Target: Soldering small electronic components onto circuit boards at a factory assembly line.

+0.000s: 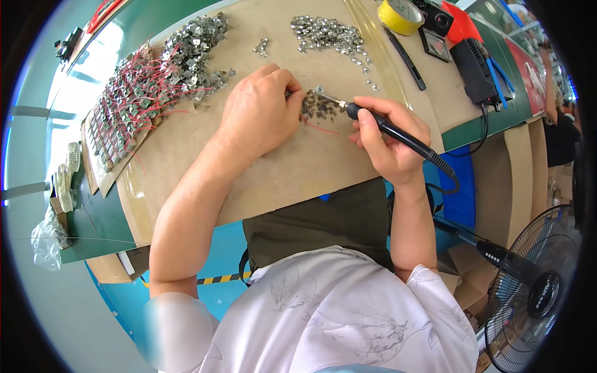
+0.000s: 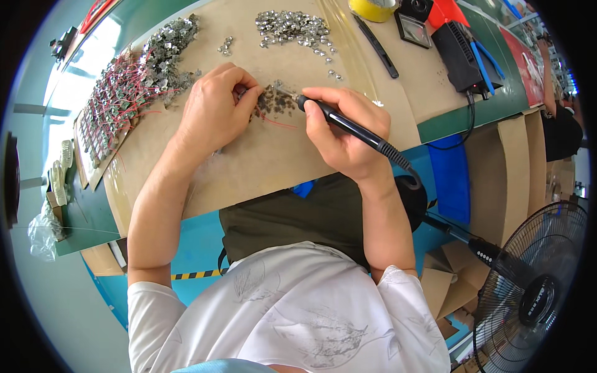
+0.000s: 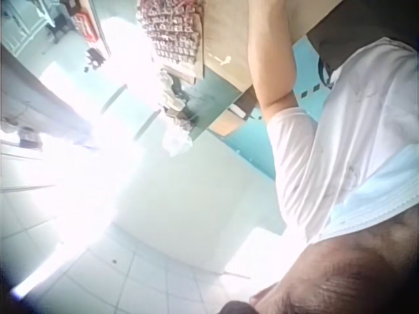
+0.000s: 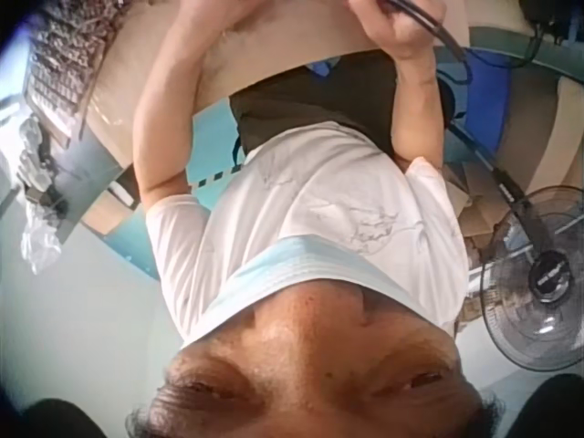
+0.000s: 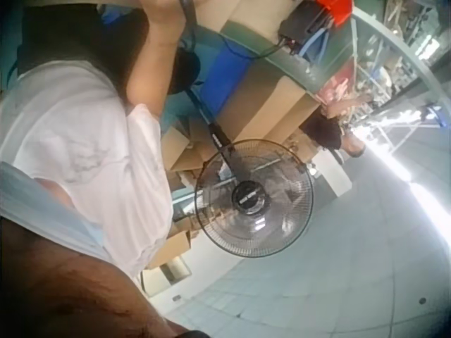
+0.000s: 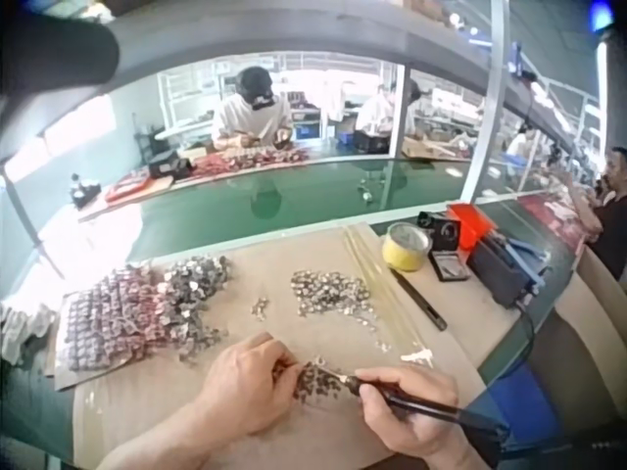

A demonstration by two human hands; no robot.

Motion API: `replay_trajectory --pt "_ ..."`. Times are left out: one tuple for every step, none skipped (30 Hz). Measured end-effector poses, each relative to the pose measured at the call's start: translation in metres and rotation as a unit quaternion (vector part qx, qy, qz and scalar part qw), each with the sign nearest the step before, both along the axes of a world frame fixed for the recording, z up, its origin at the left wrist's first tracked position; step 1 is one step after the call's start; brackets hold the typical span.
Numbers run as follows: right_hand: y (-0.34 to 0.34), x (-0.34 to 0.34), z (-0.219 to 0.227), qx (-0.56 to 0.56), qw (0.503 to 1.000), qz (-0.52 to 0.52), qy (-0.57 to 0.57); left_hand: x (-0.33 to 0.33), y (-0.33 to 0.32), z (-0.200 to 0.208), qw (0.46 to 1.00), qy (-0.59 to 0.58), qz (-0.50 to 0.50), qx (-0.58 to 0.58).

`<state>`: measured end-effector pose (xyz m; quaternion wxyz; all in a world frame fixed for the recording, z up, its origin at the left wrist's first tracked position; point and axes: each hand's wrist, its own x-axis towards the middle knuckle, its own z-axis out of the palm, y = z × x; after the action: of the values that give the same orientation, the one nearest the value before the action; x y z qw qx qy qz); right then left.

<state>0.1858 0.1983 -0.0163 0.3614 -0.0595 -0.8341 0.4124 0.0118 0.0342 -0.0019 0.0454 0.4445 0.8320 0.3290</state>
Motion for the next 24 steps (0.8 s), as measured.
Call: replay_trajectory --pt "-0.0003 0.0000 0.0013 0.001 1.000 0.001 0.000 -0.0004 -0.0001 0.0004 1.000 0.003 0.000 0.002" --pt "-0.0008 0.0002 0.0023 0.001 1.000 0.002 0.001 -0.0006 -0.0004 0.0007 1.000 0.006 0.000 0.004" --pt "-0.0015 0.0004 0.0029 0.002 1.000 0.001 0.001 -0.0003 -0.0006 0.0008 1.000 0.007 -0.001 0.004" --pt "-0.0009 0.0003 0.0024 -0.005 1.000 0.001 -0.002 0.0002 0.0006 0.0002 1.000 0.007 0.000 0.002" --pt "-0.0003 0.0002 0.0019 -0.013 1.000 0.001 -0.006 0.0005 0.0015 0.0000 1.000 0.007 0.001 -0.001" --pt "0.0004 0.0001 0.0015 -0.013 1.000 0.002 -0.005 0.0004 0.0021 0.0002 1.000 0.007 0.001 -0.001" --pt "0.0007 0.0006 0.0010 -0.016 1.000 0.002 -0.008 0.0007 0.0024 0.0005 1.000 0.011 0.000 -0.003" --pt "0.0011 0.0011 0.0006 -0.019 1.000 0.002 -0.010 0.0011 0.0027 0.0007 1.000 0.015 -0.001 -0.005" --pt "0.0019 0.0015 0.0001 -0.020 1.000 0.002 -0.010 0.0018 0.0032 0.0006 1.000 0.015 -0.001 -0.006" --pt "0.0026 0.0012 -0.0005 -0.021 1.000 0.005 -0.011 0.0020 0.0036 0.0004 1.000 0.021 -0.002 -0.006" --pt "0.0028 0.0010 -0.0008 -0.022 1.000 0.007 -0.011 0.0020 0.0036 0.0001 1.000 0.026 -0.002 -0.006" --pt "0.0022 0.0009 -0.0005 -0.022 1.000 0.007 -0.011 0.0019 0.0034 -0.0004 1.000 0.027 -0.002 -0.006" --pt "0.0016 0.0008 -0.0003 -0.023 1.000 0.007 -0.008 0.0018 0.0030 -0.0014 0.999 0.033 -0.003 -0.006" --pt "0.0012 0.0006 -0.0001 -0.024 1.000 0.007 -0.005 0.0017 0.0028 -0.0021 0.999 0.039 -0.004 -0.006" --pt "0.0014 0.0005 -0.0003 -0.024 1.000 0.008 -0.005 0.0016 0.0027 -0.0026 0.999 0.039 -0.004 -0.006" --pt "0.0015 0.0012 -0.0006 -0.025 1.000 0.005 -0.012 0.0018 0.0026 -0.0030 0.999 0.043 -0.006 -0.004" --pt "0.0015 0.0017 -0.0008 -0.027 0.999 0.003 -0.019 0.0022 0.0024 -0.0033 0.999 0.047 -0.008 -0.002" --pt "0.0012 0.0020 -0.0010 -0.027 0.999 0.003 -0.019 0.0028 0.0021 -0.0037 0.999 0.047 -0.008 -0.002" --pt "0.0012 0.0017 -0.0008 -0.026 1.000 0.003 -0.012 0.0029 0.0023 -0.0036 0.998 0.058 -0.009 0.000" --pt "0.0012 0.0014 -0.0005 -0.025 1.000 0.003 -0.004 0.0029 0.0024 -0.0035 0.998 0.068 -0.010 0.003" --pt "0.0009 0.0011 0.0000 -0.025 1.000 0.002 -0.004 0.0028 0.0025 -0.0036 0.998 0.069 -0.011 0.003" --pt "0.0003 0.0010 0.0001 -0.024 1.000 0.003 -0.006 0.0033 0.0024 -0.0042 0.998 0.068 -0.009 0.002" --pt "0.0000 0.0010 0.0002 -0.023 1.000 0.003 -0.008 0.0036 0.0025 -0.0043 0.998 0.068 -0.008 0.001" --pt "0.0004 0.0006 0.0002 -0.023 1.000 0.003 -0.007 0.0037 0.0024 -0.0040 0.998 0.068 -0.008 0.002"
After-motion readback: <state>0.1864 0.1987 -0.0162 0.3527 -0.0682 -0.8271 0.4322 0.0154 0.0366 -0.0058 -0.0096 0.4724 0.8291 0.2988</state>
